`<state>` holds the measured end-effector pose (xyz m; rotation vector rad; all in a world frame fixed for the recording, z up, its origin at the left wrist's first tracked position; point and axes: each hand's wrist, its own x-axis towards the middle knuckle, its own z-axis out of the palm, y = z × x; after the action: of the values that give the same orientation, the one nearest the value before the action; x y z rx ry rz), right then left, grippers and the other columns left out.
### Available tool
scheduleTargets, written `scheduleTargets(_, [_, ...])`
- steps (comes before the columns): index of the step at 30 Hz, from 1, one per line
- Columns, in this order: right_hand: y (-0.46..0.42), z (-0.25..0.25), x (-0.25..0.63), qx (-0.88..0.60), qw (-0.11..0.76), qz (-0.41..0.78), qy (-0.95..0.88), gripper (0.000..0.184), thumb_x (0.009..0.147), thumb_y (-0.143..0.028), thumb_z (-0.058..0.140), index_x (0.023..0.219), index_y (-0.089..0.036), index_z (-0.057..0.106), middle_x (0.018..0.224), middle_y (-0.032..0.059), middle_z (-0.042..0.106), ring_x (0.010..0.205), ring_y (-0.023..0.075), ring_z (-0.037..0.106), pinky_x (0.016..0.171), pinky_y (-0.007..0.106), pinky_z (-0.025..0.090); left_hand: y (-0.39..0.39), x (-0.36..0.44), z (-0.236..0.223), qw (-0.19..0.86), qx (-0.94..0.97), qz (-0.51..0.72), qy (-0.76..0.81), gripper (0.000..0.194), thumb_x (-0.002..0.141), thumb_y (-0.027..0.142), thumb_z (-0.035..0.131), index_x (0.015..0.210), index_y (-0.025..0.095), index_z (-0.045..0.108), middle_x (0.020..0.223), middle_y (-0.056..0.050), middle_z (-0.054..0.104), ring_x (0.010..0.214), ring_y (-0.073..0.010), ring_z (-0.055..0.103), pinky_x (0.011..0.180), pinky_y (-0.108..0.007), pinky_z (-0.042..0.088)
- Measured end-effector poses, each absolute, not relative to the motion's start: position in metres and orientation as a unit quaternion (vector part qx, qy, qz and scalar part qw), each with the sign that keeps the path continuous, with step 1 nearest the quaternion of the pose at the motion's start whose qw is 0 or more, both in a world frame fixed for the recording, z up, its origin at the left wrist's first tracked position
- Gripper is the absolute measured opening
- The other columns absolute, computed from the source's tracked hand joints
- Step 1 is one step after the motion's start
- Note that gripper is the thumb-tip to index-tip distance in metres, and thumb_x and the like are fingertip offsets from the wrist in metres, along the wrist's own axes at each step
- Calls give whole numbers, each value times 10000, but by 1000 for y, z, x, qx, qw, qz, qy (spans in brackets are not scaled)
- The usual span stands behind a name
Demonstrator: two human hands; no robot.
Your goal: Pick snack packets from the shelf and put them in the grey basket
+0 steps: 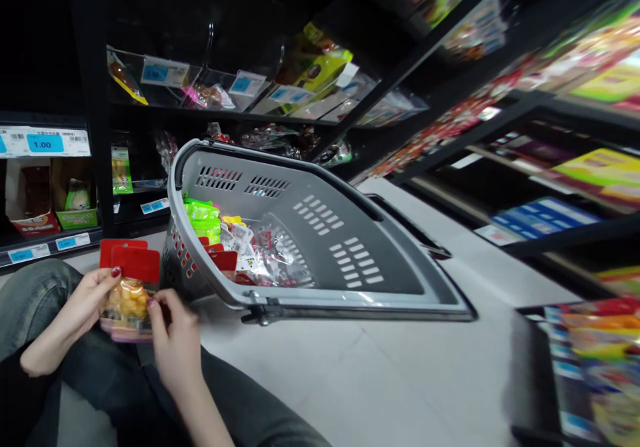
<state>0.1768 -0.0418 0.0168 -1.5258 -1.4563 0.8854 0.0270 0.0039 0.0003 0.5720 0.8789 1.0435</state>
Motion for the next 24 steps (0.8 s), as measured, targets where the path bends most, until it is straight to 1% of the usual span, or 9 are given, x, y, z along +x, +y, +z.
scheduleTargets(4, [-56, 34, 179, -605, 507, 343, -509, 223, 849, -365, 494, 744, -178, 556, 630, -2, 541, 582, 124, 488, 520, 204, 381, 3, 25, -1, 746, 210, 472, 420, 312, 537, 384, 780, 623, 132, 617, 535, -12, 642, 469, -129, 579, 490, -230, 473])
scheduleTargets(6, [-62, 44, 179, -597, 533, 346, -490, 220, 843, -369, 512, 741, -181, 563, 631, 1, 547, 580, 123, 480, 510, 198, 384, 5, 25, -3, 743, 193, 478, 427, 302, 513, 347, 794, 620, 132, 612, 534, -7, 643, 463, -120, 576, 482, -217, 467])
scheduleTargets(9, [-68, 53, 179, -582, 555, 363, -470, 219, 818, -377, 559, 720, -182, 571, 630, 4, 556, 585, 126, 479, 520, 204, 387, 7, 25, -6, 741, 209, 477, 425, 252, 560, 315, 766, 613, 126, 607, 529, -15, 646, 451, -120, 575, 473, -211, 458])
scheduleTargets(11, [-69, 54, 180, -567, 573, 402, -433, 228, 795, -393, 592, 714, -181, 577, 627, 0, 548, 579, 120, 469, 517, 204, 377, 8, 25, -7, 745, 225, 466, 421, 210, 600, 290, 741, 641, 123, 621, 548, -27, 661, 474, -133, 597, 476, -211, 459])
scheduleTargets(13, [-67, 52, 182, -525, 592, 490, -367, 235, 772, -407, 619, 713, -185, 567, 583, -23, 506, 511, 95, 420, 467, 191, 338, 8, 25, -8, 751, 226, 458, 418, 191, 618, 283, 730, 669, 127, 634, 579, -36, 678, 514, -150, 627, 493, -219, 475])
scheduleTargets(15, [-64, 51, 183, -422, 581, 627, -302, 281, 733, -438, 645, 675, -189, 527, 488, -60, 416, 401, 66, 315, 388, 176, 263, 7, 25, -7, 758, 218, 453, 414, 207, 615, 303, 733, 694, 136, 639, 621, -47, 695, 557, -176, 652, 516, -248, 502])
scheduleTargets(18, [-62, 55, 185, -231, 514, 799, -210, 328, 689, -415, 687, 635, -188, 457, 412, -109, 277, 329, 31, 135, 325, 148, 156, 7, 25, -5, 764, 211, 448, 414, 262, 594, 329, 744, 740, 136, 643, 686, -77, 715, 628, -223, 677, 531, -302, 531])
scheduleTargets(21, [-63, 61, 185, -121, 471, 863, -138, 316, 697, -314, 703, 640, -178, 424, 418, -121, 263, 329, 16, 80, 317, 120, 122, 7, 25, -3, 765, 214, 447, 413, 267, 596, 322, 745, 747, 128, 641, 672, -85, 715, 658, -237, 686, 529, -299, 537])
scheduleTargets(24, [-65, 66, 185, -84, 464, 875, -110, 304, 719, -258, 684, 633, -172, 405, 421, -119, 281, 325, 11, 81, 312, 112, 119, 7, 25, -3, 767, 214, 446, 409, 252, 610, 310, 740, 747, 127, 637, 635, -81, 709, 662, -237, 689, 532, -287, 538])
